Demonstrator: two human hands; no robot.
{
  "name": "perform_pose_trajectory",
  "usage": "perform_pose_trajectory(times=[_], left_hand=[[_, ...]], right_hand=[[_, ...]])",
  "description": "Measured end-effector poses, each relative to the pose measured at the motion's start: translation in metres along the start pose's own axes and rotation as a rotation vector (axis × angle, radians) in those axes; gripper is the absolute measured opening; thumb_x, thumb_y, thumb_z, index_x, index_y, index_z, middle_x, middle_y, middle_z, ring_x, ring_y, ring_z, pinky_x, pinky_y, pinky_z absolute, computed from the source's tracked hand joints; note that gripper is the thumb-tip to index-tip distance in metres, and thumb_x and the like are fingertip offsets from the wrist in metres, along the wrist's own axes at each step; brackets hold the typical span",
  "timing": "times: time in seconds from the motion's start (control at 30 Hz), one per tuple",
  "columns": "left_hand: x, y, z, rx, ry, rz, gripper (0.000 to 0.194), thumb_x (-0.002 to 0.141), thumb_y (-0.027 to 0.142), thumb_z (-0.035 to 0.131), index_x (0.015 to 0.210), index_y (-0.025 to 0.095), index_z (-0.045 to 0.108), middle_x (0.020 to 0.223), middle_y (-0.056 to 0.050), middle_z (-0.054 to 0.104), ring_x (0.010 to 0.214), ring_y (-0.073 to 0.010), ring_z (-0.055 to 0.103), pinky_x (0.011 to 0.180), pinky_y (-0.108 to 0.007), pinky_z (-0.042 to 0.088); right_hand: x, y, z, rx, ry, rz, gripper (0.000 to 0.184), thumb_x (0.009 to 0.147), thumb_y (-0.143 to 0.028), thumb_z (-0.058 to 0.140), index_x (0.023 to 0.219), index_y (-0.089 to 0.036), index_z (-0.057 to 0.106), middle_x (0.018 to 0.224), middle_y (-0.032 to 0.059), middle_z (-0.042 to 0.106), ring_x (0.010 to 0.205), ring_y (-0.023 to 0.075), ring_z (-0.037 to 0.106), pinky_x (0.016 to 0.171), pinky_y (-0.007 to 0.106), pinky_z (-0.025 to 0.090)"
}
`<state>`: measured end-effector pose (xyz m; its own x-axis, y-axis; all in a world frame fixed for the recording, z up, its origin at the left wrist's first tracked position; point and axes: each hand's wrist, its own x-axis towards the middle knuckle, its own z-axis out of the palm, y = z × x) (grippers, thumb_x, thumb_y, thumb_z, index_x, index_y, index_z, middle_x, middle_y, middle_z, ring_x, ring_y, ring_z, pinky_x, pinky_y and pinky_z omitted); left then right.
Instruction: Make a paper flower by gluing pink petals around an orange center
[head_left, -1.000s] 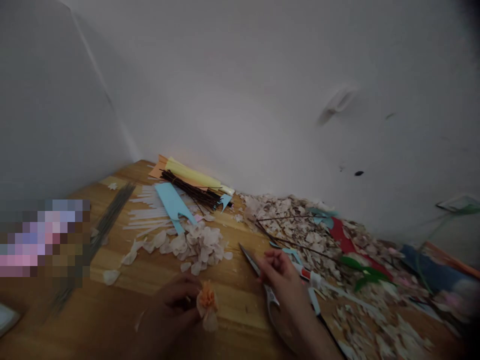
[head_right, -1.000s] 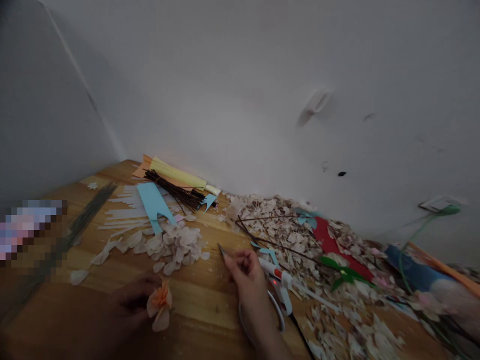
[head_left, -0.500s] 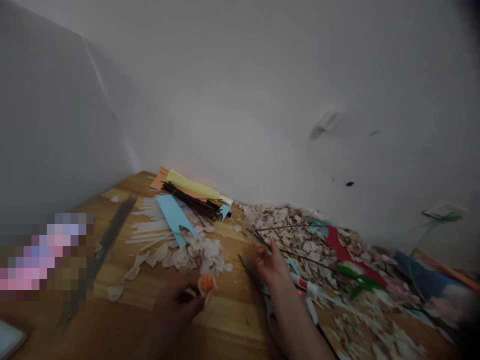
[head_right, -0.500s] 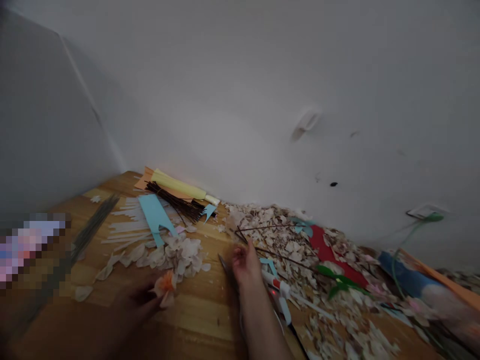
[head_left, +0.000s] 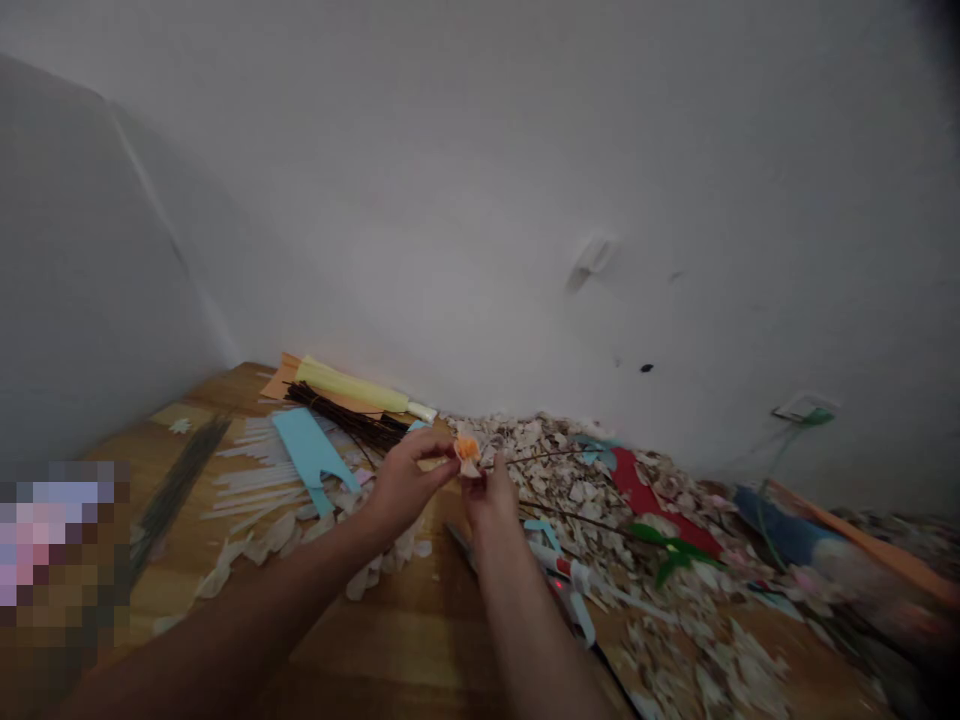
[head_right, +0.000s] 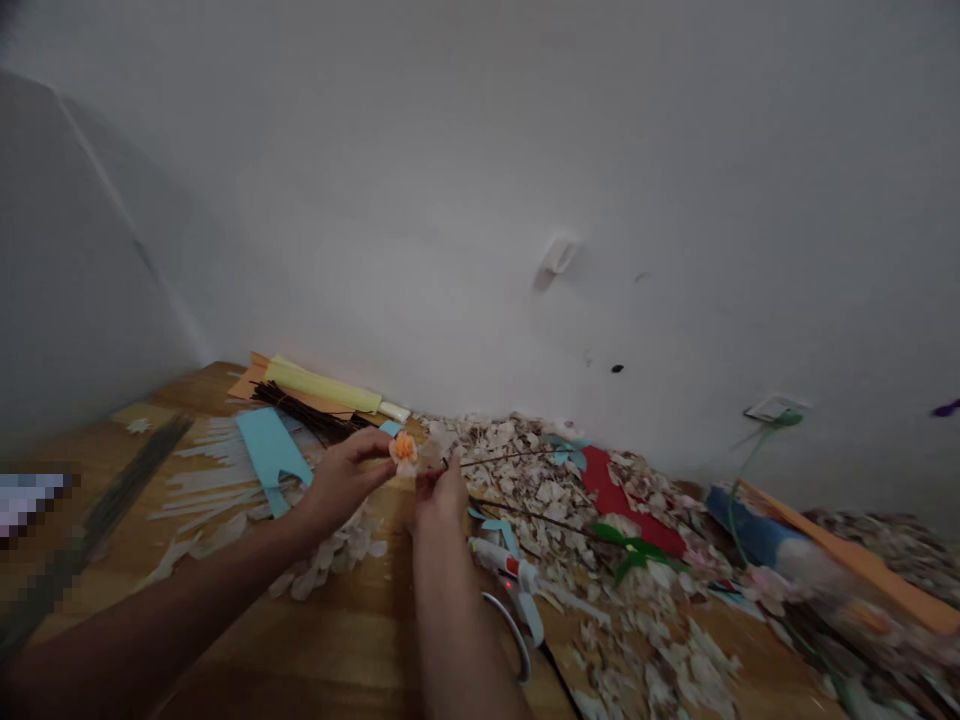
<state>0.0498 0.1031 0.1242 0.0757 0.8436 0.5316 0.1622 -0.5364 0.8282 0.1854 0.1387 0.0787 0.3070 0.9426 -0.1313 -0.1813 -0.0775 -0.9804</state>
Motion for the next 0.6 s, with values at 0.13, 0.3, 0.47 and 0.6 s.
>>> perform_pose_trajectory(times=[0.13, 0.3, 0.47, 0.6], left_hand=[[0.023, -0.006, -0.002, 0.049, 0.004, 0.022, 0.007, 0.071, 0.017, 0.058, 0.068, 0.017, 0.064, 0.075, -0.003, 0.064, 0.077, -0.0169, 0.058, 0.075, -0.028, 0.043], [0.025, -0.017, 0.003, 0.113, -0.087, 0.033, 0.007, 0.072, 0.016, 0.06, 0.07, 0.018, 0.066, 0.077, -0.003, 0.067, 0.079, -0.0169, 0.059, 0.076, -0.027, 0.043], [0.029, -0.026, 0.027, 0.176, -0.267, 0.056, 0.006, 0.068, 0.015, 0.067, 0.063, 0.02, 0.066, 0.083, -0.004, 0.071, 0.094, -0.0212, 0.058, 0.087, -0.032, 0.041], [0.032, -0.024, 0.045, 0.228, -0.419, 0.045, 0.011, 0.068, 0.016, 0.07, 0.06, 0.019, 0.065, 0.087, -0.003, 0.072, 0.099, -0.0212, 0.058, 0.101, -0.041, 0.031]], right_hand=[[-0.026, -0.07, -0.03, -0.046, -0.053, 0.063, 0.02, 0.088, -0.031, 0.052, 0.077, -0.016, 0.057, 0.063, -0.0059, 0.054, 0.048, 0.0065, 0.05, 0.046, 0.02, 0.043], [-0.034, -0.146, -0.125, -0.35, -0.185, 0.087, 0.021, 0.068, -0.033, 0.073, 0.081, -0.02, 0.063, 0.059, -0.0038, 0.06, 0.045, 0.0073, 0.048, 0.039, 0.017, 0.034], [-0.002, -0.119, -0.2, -0.625, -0.085, 0.301, 0.03, 0.061, -0.032, 0.077, 0.081, -0.018, 0.06, 0.053, 0.0034, 0.064, 0.038, 0.0101, 0.049, 0.034, 0.019, 0.03], [0.015, -0.066, -0.222, -0.633, -0.048, 0.45, 0.051, 0.067, -0.032, 0.071, 0.11, -0.019, 0.046, 0.055, 0.0049, 0.067, 0.036, 0.0129, 0.052, 0.036, 0.021, 0.035]])
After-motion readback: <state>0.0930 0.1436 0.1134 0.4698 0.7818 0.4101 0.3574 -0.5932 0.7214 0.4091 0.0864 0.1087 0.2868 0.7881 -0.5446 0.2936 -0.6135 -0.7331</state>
